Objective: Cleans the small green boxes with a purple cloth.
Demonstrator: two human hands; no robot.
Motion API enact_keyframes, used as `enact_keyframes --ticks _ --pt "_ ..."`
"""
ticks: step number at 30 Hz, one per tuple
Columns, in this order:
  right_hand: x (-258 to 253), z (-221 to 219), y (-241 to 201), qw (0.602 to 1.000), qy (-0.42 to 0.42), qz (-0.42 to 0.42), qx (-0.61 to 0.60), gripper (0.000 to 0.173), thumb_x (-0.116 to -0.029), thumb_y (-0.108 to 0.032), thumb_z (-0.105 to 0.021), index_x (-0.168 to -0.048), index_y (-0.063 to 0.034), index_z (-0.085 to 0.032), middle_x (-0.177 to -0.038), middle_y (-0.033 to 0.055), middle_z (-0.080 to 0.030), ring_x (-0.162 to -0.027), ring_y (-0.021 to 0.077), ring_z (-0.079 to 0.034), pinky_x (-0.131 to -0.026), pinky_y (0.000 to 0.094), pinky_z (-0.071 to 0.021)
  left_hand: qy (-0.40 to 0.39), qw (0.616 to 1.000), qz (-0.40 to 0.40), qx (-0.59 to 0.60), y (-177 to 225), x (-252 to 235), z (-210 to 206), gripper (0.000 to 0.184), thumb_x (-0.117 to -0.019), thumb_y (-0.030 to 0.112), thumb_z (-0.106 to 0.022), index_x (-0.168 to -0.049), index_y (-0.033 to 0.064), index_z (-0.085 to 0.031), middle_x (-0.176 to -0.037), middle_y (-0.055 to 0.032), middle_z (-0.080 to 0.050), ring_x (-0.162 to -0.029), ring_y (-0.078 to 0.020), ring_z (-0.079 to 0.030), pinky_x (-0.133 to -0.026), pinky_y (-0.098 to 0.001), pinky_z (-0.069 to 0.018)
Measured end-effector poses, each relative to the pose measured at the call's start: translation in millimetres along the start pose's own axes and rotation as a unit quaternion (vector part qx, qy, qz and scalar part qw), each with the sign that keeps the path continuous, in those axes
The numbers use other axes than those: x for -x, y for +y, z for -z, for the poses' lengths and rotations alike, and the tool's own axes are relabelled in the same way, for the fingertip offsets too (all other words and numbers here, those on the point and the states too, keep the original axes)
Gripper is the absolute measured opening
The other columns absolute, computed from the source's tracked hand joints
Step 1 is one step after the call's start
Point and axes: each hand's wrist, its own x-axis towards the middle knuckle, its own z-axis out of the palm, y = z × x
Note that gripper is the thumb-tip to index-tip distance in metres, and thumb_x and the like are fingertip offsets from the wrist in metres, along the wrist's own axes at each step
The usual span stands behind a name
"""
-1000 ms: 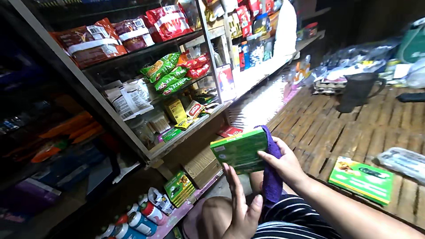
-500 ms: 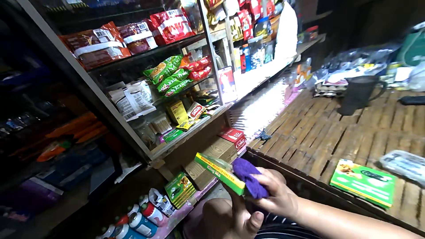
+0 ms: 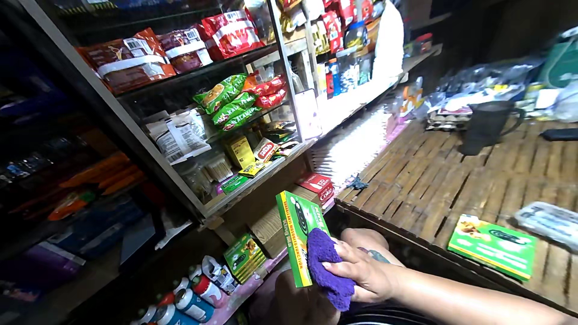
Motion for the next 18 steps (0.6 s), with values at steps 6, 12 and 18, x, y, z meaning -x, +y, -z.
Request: enact_keyframes --ticks 6,12,18 --pt "6.1 9.6 23.5 0.994 0.035 -0.067 0.085 0.058 -0.1075 -0.054 -0.035 -0.156 -0.0225 -0.039 -0.165 0.0034 -0.033 -0.153 0.0137 -0.028 -0.126 0.0366 -0.0238 0.021 0.991 -0.128 0.019 -47.6 -4.0 -0.7 0.046 -0.1014 0.061 -0.041 -0.131 0.0341 -0.062 -0.122 0.0199 -0.068 -0.119 0.0077 -0.058 -0.105 -0.0206 -0.0472" --pt "1.6 12.1 23.3 0.965 0.113 -0.231 0.050 0.079 -0.1072 -0.058 -0.027 -0.161 -0.0005 -0.023 -0.164 0.0295 -0.020 -0.155 0.0253 -0.022 -0.127 0.0388 -0.0207 -0.021 0.989 -0.144 0.008 -50.7 0.5 -1.8 0.046 -0.1026 0.059 -0.040 -0.134 0.0329 -0.061 -0.125 0.0204 -0.067 -0.121 0.0092 -0.056 -0.105 -0.0185 -0.0462" --pt "7.9 -10.0 -6.8 0.985 0.074 -0.145 0.056 0.080 -0.1053 -0.062 -0.008 -0.156 -0.0088 -0.041 -0.160 0.0212 -0.038 -0.154 0.0308 -0.025 -0.127 0.0494 -0.0150 0.026 0.995 -0.096 -0.011 -38.3 -4.2 -1.4 0.052 -0.1002 0.063 -0.040 -0.121 0.0229 -0.066 -0.110 0.0158 -0.071 -0.112 0.0092 -0.060 -0.100 -0.0177 -0.0479"
